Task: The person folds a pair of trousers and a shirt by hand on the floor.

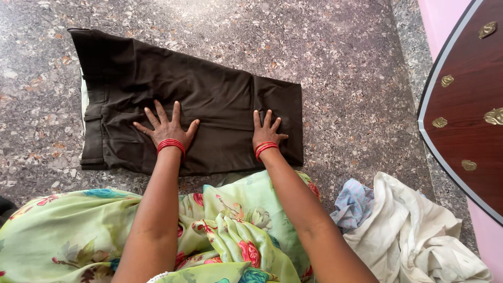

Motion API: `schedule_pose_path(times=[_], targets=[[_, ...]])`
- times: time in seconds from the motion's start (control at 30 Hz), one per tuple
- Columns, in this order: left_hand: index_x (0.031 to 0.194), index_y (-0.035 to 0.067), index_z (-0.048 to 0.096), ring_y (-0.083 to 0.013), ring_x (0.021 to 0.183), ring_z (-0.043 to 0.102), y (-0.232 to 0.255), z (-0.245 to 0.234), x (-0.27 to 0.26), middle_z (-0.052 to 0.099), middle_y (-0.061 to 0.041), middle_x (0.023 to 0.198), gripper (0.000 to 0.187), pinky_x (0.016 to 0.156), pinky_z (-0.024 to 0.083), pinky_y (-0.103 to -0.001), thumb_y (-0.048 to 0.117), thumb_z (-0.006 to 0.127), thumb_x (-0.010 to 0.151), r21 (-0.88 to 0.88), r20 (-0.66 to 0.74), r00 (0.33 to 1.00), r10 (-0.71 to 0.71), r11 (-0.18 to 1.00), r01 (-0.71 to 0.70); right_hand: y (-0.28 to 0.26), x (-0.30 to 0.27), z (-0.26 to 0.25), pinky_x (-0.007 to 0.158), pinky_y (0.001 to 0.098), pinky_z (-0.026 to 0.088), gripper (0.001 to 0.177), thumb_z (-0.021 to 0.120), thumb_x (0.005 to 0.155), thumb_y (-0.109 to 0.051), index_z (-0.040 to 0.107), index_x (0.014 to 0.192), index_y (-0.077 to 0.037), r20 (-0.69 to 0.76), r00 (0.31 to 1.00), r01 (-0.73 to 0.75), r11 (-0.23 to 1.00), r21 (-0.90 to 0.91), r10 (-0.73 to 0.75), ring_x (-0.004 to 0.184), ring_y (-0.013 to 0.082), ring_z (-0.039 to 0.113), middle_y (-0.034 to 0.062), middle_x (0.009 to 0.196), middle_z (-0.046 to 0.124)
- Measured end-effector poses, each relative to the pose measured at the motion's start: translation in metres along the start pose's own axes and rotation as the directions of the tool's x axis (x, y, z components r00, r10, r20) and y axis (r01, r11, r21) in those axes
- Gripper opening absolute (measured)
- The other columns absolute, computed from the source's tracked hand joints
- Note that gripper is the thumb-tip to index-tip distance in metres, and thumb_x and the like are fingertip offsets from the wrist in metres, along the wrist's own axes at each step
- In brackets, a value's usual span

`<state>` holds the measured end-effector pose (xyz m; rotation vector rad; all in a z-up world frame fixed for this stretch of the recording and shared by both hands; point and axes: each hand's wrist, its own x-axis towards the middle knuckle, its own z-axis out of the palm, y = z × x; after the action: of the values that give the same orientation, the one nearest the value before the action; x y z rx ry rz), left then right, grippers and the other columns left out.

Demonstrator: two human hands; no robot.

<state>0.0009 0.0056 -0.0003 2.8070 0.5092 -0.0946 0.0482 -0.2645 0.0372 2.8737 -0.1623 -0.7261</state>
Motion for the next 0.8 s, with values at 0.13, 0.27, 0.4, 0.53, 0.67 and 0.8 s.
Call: schedule_pose_path(times=[0.13, 0.27, 0.4, 0.53, 0.67, 0.8], targets=[[0.161, 0.038, 0.027, -0.0478, 0.154, 0.002, -0.012, 0.002, 0.005, 0.006, -0.019, 0.171, 0.093, 0.109, -0.009, -0.081, 0.089, 0.038, 0.083, 0.003, 0.0, 1.0, -0.009, 1.0, 0.009, 0.009, -0.013, -0.017, 0.107, 0.0753, 0.034, 0.093, 0.059, 0.094, -0.011, 0.006, 0.164, -0.038, 0.007, 0.998, 0.056, 0.998, 0.027, -0.057, 0.156, 0.044, 0.01, 0.0077, 0.173, -0.002], [0.161, 0.039, 0.025, -0.0472, 0.154, 0.0, -0.025, 0.001, 0.011, 0.005, -0.017, 0.171, 0.096, 0.109, -0.01, -0.08, 0.092, 0.036, 0.081, 0.01, 0.009, 0.999, -0.039, 0.999, 0.039, 0.0, -0.033, -0.015, 0.115, 0.0571, 0.045, 0.111, 0.069, 0.081, -0.014, 0.008, 0.171, -0.035, -0.174, 0.947, 0.288, 0.954, 0.087, -0.27, 0.156, 0.0426, 0.025, 0.0151, 0.176, 0.009], [0.155, 0.033, 0.035, -0.0458, 0.151, 0.007, -0.03, -0.002, 0.012, 0.013, -0.019, 0.167, 0.092, 0.106, -0.007, -0.078, 0.086, 0.041, 0.08, -0.058, -0.025, 0.999, -0.027, 0.998, 0.025, -0.015, -0.027, 0.003, 0.115, 0.0578, 0.039, 0.107, 0.07, 0.084, -0.028, 0.005, 0.169, -0.029, -0.137, 0.924, 0.37, 0.923, 0.104, -0.356, 0.155, 0.0468, 0.016, 0.0194, 0.171, 0.005], [0.148, 0.016, 0.054, -0.0362, 0.157, 0.027, -0.046, -0.006, 0.015, 0.036, -0.015, 0.165, 0.071, 0.124, 0.003, -0.072, 0.067, 0.054, 0.098, -0.364, -0.095, 0.979, -0.182, 0.921, 0.136, -0.008, -0.01, 0.022, 0.113, 0.0656, 0.025, 0.1, 0.07, 0.091, -0.053, 0.007, 0.159, -0.016, -0.095, 0.925, 0.379, 0.914, 0.147, -0.368, 0.153, 0.0462, 0.008, 0.0169, 0.167, 0.001], [0.12, 0.016, 0.07, -0.0402, 0.15, 0.031, -0.079, -0.017, 0.022, 0.045, -0.018, 0.158, 0.028, 0.119, 0.015, -0.069, 0.02, 0.077, 0.094, -0.379, -0.558, 0.707, -0.435, 0.891, 0.249, 0.019, 0.028, 0.035, 0.13, 0.0519, 0.047, 0.061, 0.056, 0.107, -0.055, 0.052, 0.153, -0.015, -0.354, 0.911, 0.4, 0.668, 0.627, -0.213, 0.149, 0.0358, 0.053, 0.0134, 0.159, 0.053], [0.124, 0.019, 0.068, -0.0397, 0.152, 0.028, -0.114, -0.031, 0.025, 0.038, -0.018, 0.161, 0.035, 0.121, 0.017, -0.068, 0.022, 0.079, 0.091, -0.449, -0.534, 0.579, -0.617, 0.786, 0.425, 0.038, 0.026, 0.031, 0.123, 0.0593, 0.042, 0.062, 0.057, 0.097, -0.045, 0.052, 0.154, -0.02, -0.424, 0.905, 0.202, 0.858, 0.473, 0.021, 0.149, 0.0384, 0.046, 0.0099, 0.161, 0.049]])
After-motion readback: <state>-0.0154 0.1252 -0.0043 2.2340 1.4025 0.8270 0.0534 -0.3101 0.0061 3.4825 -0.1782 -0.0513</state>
